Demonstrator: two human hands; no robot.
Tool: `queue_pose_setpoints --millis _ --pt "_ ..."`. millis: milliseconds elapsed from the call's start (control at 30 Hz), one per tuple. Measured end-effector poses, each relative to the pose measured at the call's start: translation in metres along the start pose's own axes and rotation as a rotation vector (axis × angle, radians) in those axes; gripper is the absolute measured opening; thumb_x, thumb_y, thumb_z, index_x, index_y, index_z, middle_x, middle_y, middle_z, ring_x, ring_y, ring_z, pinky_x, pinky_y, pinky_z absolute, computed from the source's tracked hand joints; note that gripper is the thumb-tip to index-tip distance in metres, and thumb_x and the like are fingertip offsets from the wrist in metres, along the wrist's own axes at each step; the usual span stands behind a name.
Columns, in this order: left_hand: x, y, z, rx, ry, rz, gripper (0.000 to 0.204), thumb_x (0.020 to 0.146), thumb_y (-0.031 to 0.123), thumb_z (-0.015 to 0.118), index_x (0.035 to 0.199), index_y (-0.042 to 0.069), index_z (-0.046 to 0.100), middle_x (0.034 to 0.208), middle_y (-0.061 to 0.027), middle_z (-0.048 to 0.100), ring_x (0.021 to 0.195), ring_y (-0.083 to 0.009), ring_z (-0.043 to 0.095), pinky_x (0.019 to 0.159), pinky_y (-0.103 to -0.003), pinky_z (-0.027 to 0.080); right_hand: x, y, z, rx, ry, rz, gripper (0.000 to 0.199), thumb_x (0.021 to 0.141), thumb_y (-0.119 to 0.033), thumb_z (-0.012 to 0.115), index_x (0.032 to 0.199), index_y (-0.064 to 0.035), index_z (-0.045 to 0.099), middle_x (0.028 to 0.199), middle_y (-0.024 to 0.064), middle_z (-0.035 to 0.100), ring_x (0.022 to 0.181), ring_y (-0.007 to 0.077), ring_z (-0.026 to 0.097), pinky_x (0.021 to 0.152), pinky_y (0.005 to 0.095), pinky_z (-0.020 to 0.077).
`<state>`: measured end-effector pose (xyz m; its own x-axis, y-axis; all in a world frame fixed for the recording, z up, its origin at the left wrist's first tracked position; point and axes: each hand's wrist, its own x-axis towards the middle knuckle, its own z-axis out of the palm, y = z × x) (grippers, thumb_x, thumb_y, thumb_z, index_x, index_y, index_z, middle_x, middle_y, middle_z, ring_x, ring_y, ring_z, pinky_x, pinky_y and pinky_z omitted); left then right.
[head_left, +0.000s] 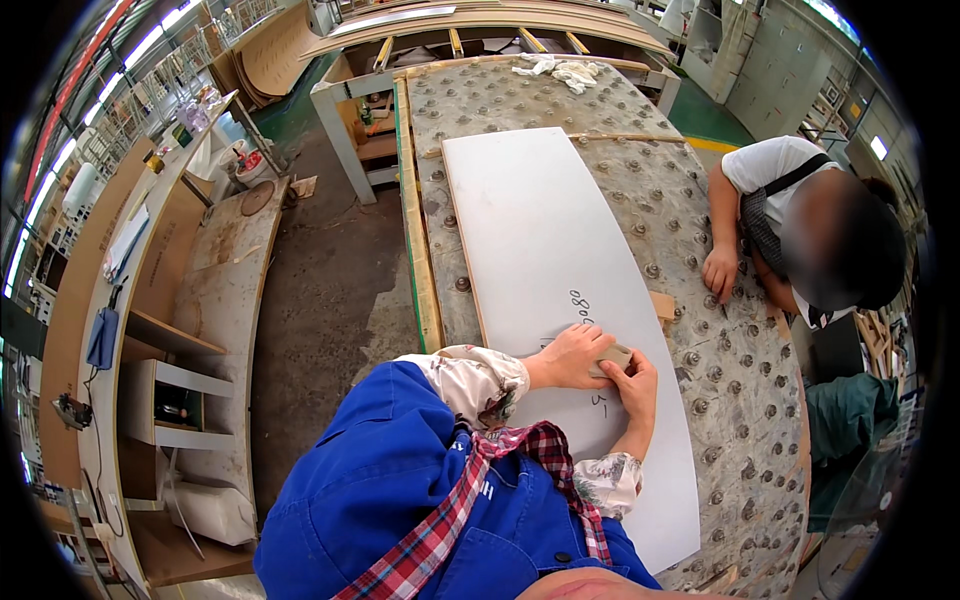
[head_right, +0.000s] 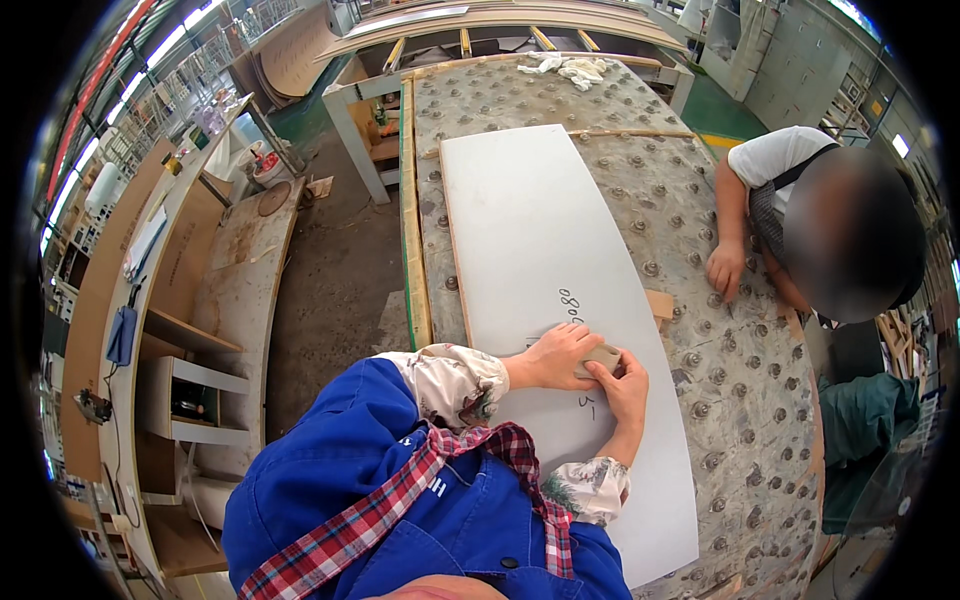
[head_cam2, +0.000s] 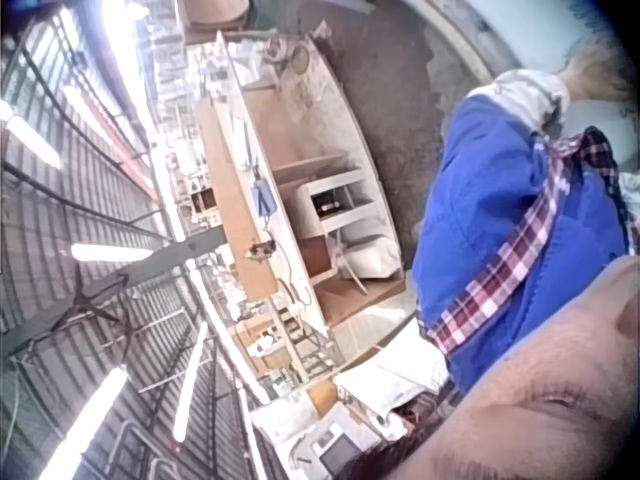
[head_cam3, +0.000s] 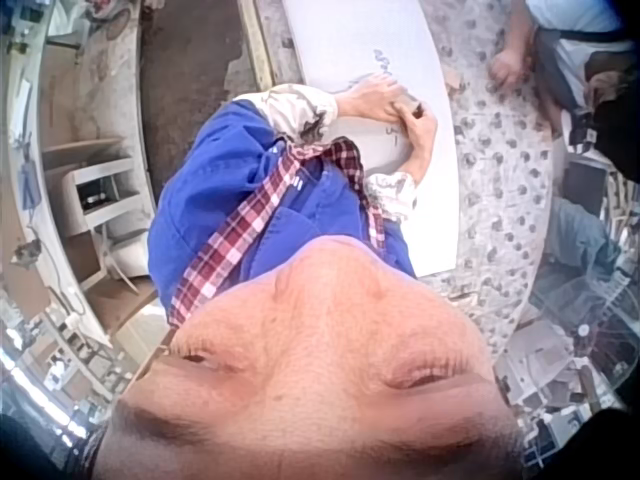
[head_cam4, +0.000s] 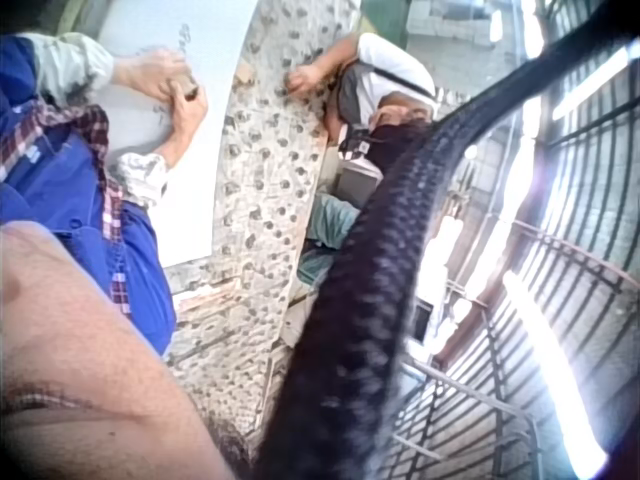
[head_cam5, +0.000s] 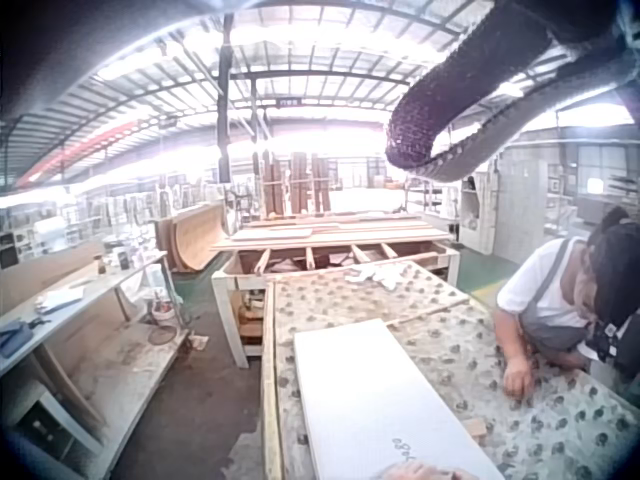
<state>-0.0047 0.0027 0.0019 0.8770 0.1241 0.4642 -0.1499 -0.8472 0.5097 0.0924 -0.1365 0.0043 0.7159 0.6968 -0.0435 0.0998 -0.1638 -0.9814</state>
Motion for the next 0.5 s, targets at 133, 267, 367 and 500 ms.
queue_pose_setpoints --millis 133,267,367,500 --pt "-0.0008 -0.0017 0.0006 0.012 -0.011 -0.007 0.057 0.061 0.033 0.071 0.104 0.003 0.050 0.087 -0.0125 0.052 0.082 -0.0285 0.053 0.073 -0.039 0.042 0.0000 -0.0025 0.0021 0.002 -0.003 0.007 0.033 0.066 -0.020 0.078 0.089 -0.0011 0.063 0.070 -0.0020 0.059 0.059 0.0038 0.046 0.053 0.0193 0.0391" --pt "0.0002 0.0006 0.0008 0.009 -0.019 -0.012 0.056 0.061 0.034 0.071 0.104 0.003 0.050 0.087 -0.0128 0.052 0.082 -0.0287 0.053 0.074 -0.039 0.042 0.0005 0.0013 -0.0009 -0.019 0.002 0.002 0.035 0.066 -0.022 0.078 0.089 -0.0011 0.063 0.070 -0.0025 0.058 0.059 0.0035 0.045 0.052 0.0190 0.0387" --pt "-0.0002 0.0009 0.0011 0.013 -0.016 -0.010 0.056 0.061 0.034 0.071 0.103 0.003 0.050 0.087 -0.0129 0.052 0.082 -0.0287 0.053 0.073 -0.039 0.042 0.0010 0.0036 -0.0014 -0.017 -0.002 -0.011 0.035 0.066 -0.023 0.079 0.089 -0.0011 0.063 0.069 -0.0026 0.058 0.058 0.0036 0.045 0.052 0.0190 0.0384" --pt "-0.0012 0.0003 0.0021 0.012 -0.004 -0.005 0.055 0.062 0.034 0.071 0.102 0.003 0.050 0.086 -0.0125 0.051 0.082 -0.0284 0.053 0.073 -0.039 0.042 -0.0010 -0.0016 0.0002 -0.022 0.004 -0.014 0.036 0.066 -0.025 0.079 0.089 -0.0009 0.063 0.069 -0.0024 0.058 0.058 0.0038 0.045 0.052 0.0191 0.0383"
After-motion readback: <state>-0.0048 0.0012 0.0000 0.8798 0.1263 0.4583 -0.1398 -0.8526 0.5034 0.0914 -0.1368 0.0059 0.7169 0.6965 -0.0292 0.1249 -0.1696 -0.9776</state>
